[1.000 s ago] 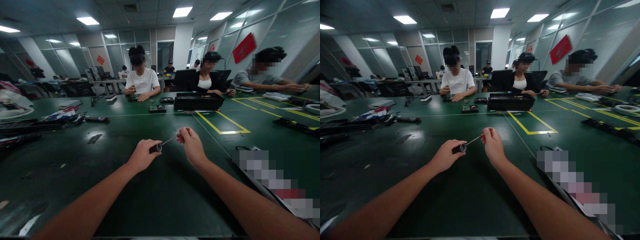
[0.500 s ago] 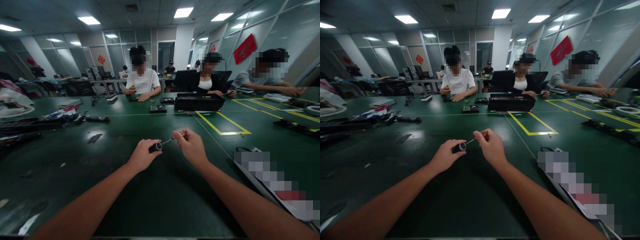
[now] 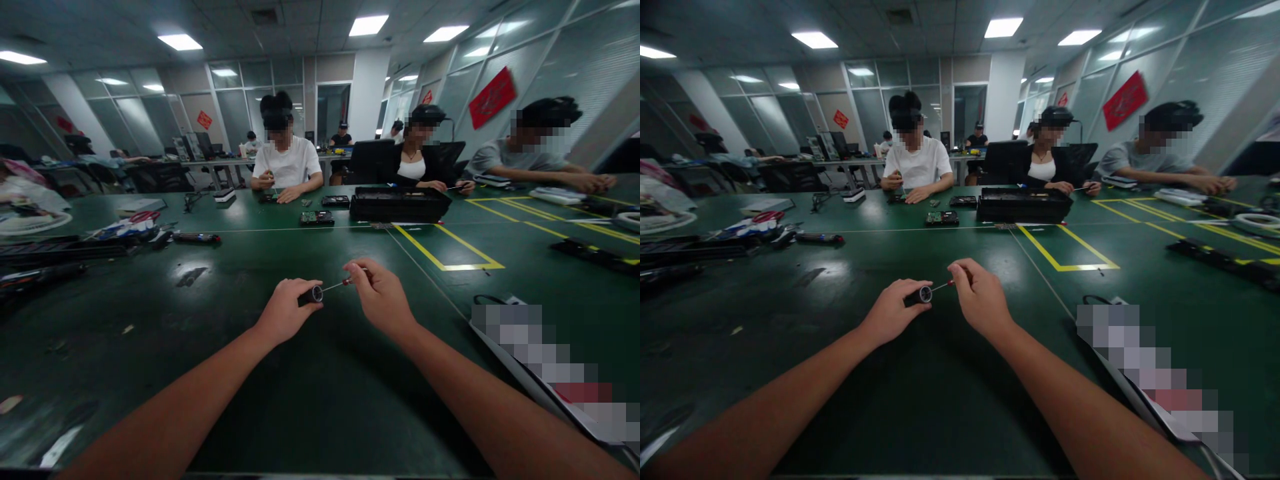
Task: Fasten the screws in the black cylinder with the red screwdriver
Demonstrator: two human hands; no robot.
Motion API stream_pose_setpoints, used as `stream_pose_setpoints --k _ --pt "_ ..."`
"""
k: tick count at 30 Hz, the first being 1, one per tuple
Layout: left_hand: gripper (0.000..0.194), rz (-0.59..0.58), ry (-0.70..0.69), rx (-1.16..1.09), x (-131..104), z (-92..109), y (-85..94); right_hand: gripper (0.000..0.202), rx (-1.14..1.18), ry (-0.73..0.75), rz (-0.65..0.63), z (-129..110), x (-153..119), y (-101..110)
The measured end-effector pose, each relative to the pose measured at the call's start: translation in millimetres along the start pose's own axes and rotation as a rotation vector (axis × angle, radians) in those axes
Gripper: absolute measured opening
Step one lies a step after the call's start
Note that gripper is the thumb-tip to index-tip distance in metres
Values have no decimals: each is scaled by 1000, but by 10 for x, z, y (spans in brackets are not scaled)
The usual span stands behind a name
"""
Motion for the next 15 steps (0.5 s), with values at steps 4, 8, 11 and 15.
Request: stream_pose_setpoints --k 4,8,11,15 --pt "41 16 6 -4 3 -28 5 29 53 41 -72 17 -1 -16" --pt "42 27 -14 -1 -1 -58 -7 31 -2 11 -54 5 3 0" --pt "41 13 -15 3 -5 -64 -18 32 -27 -9 -43 4 -1 3" --pt "41 9 22 -16 -2 -54 -7 26 191 -34 -50 64 6 -46"
Point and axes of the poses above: each hand's wrist, its own x-axis towards the middle knuckle, its own y-axis out of the back of the hand, z = x × y, the point moved 3 cm from there along x, towards the middle knuckle, and after that the axes turned 3 degrees about -z, right-handed, at the moved point
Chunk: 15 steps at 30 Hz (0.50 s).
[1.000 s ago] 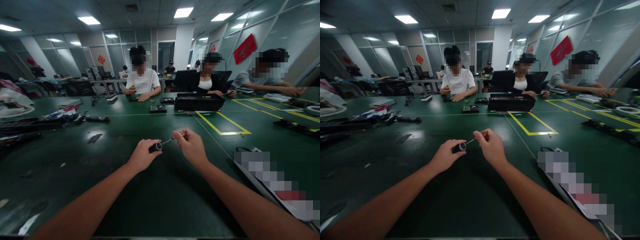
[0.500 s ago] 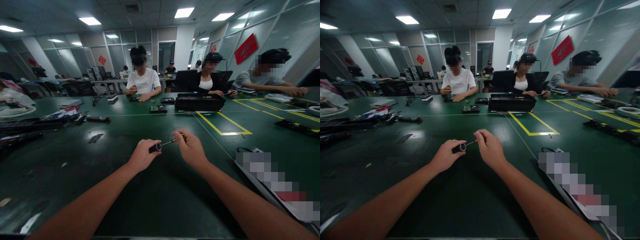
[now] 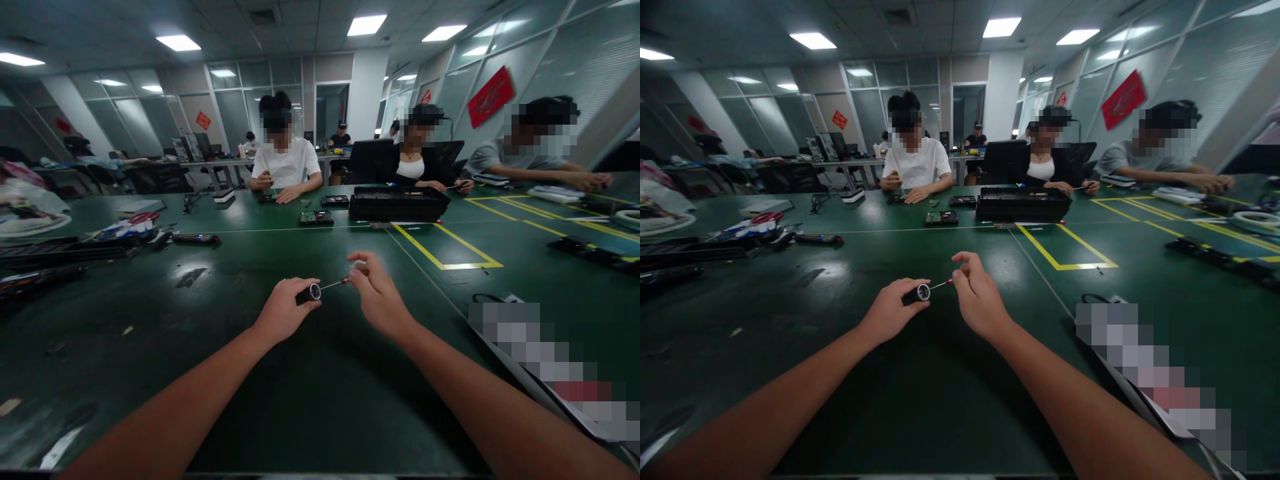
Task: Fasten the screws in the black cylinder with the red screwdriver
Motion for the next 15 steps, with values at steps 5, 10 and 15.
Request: stream_pose_setpoints --k 5,10,15 --pt "41 25 -84 35 20 53 43 26 409 -174 96 197 82 -51" --pt "39 -47 -18 65 45 4 30 26 333 -215 279 284 111 22" --pt "40 -40 -5 45 54 11 23 28 237 -112 202 196 81 2"
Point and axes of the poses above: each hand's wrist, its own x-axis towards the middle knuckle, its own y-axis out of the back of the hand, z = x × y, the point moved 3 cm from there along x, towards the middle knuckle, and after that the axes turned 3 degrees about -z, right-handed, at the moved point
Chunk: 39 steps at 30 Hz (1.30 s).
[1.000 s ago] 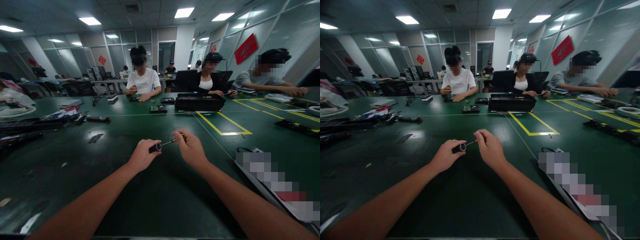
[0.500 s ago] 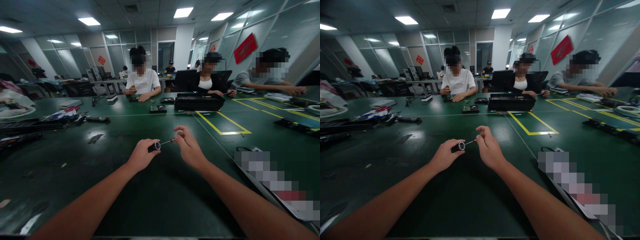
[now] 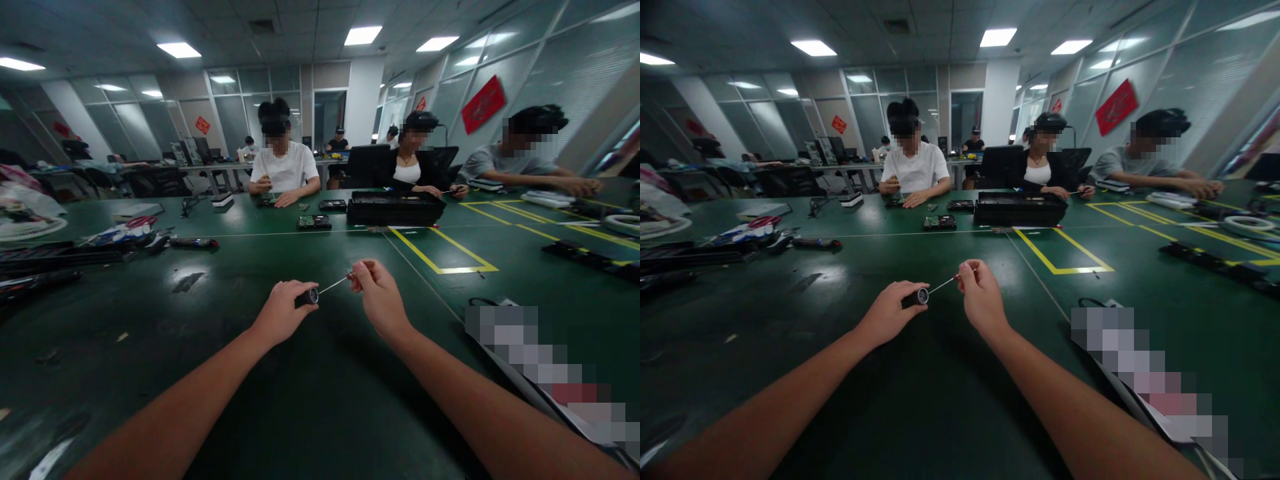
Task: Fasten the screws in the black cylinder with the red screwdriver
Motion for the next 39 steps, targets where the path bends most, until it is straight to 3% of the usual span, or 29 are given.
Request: stream_pose_setpoints --k 14,19,28,34,39 --pt "45 -43 20 -15 -15 46 5 21 -142 154 -128 -127 -107 -74" --pt "45 -28 1 -4 -9 25 -8 18 -273 229 -126 -200 -140 -66" --pt "46 -46 -3 7 -15 24 -18 19 -269 227 -139 -170 -133 -49" --pt "45 -62 -13 29 -3 38 -18 17 -428 306 -187 -268 -162 -71" --pt "45 -85 -16 51 18 31 -20 17 -532 313 -119 -292 -150 -60"
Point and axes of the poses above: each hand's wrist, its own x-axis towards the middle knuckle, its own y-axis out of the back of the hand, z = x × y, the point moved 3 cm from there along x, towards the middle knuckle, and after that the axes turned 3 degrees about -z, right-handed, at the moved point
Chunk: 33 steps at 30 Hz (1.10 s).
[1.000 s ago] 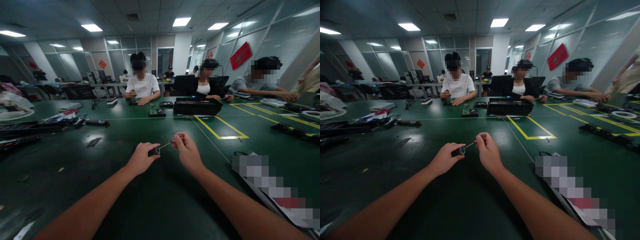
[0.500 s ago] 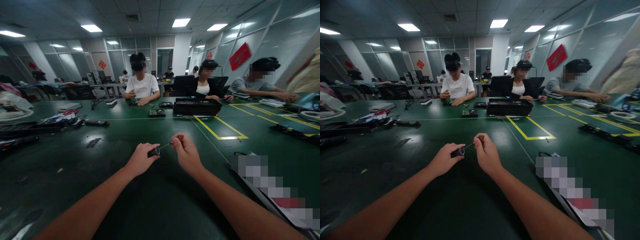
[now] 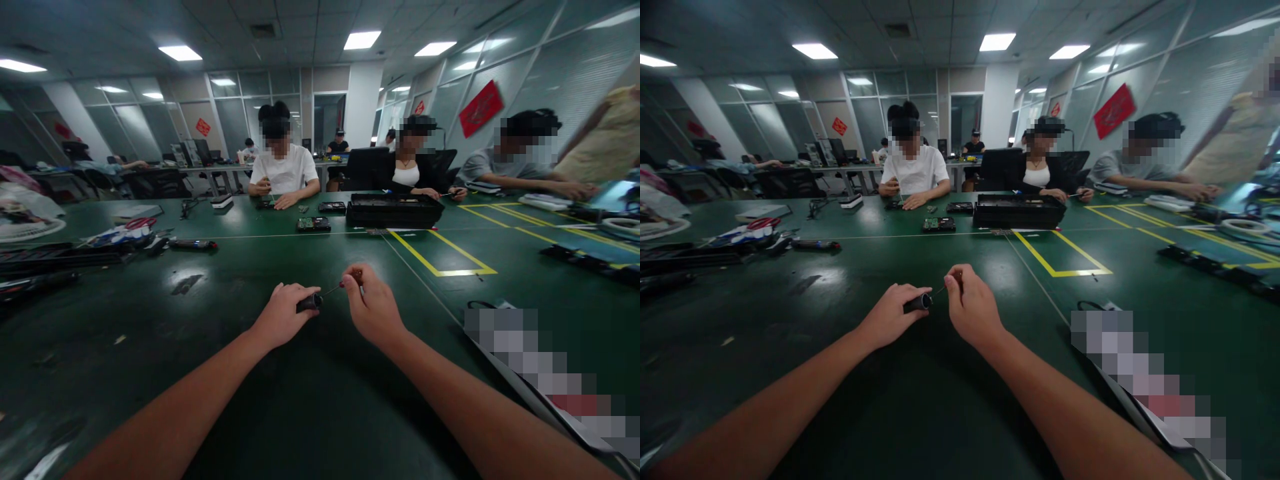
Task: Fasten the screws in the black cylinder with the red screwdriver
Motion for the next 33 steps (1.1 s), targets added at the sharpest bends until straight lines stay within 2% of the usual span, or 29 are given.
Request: stream_pose_setpoints --k 8,13,17,21,25,30,33 --pt "41 39 57 -56 4 -80 -14 19 -8 -52 57 63 10 10" --pt "35 124 90 -162 -6 -45 59 23 74 -73 154 126 39 45" --pt "44 139 127 -287 -7 -13 117 25 106 -79 229 170 59 76" --pt "37 39 182 -375 20 62 135 25 135 -86 276 157 58 111" --pt "31 -74 130 -233 91 259 100 24 142 -74 308 136 58 137" --pt "21 -204 18 -67 264 461 -104 23 143 -79 306 158 71 138" --pt "28 -239 -29 68 389 498 -256 24 151 -72 307 168 69 139"
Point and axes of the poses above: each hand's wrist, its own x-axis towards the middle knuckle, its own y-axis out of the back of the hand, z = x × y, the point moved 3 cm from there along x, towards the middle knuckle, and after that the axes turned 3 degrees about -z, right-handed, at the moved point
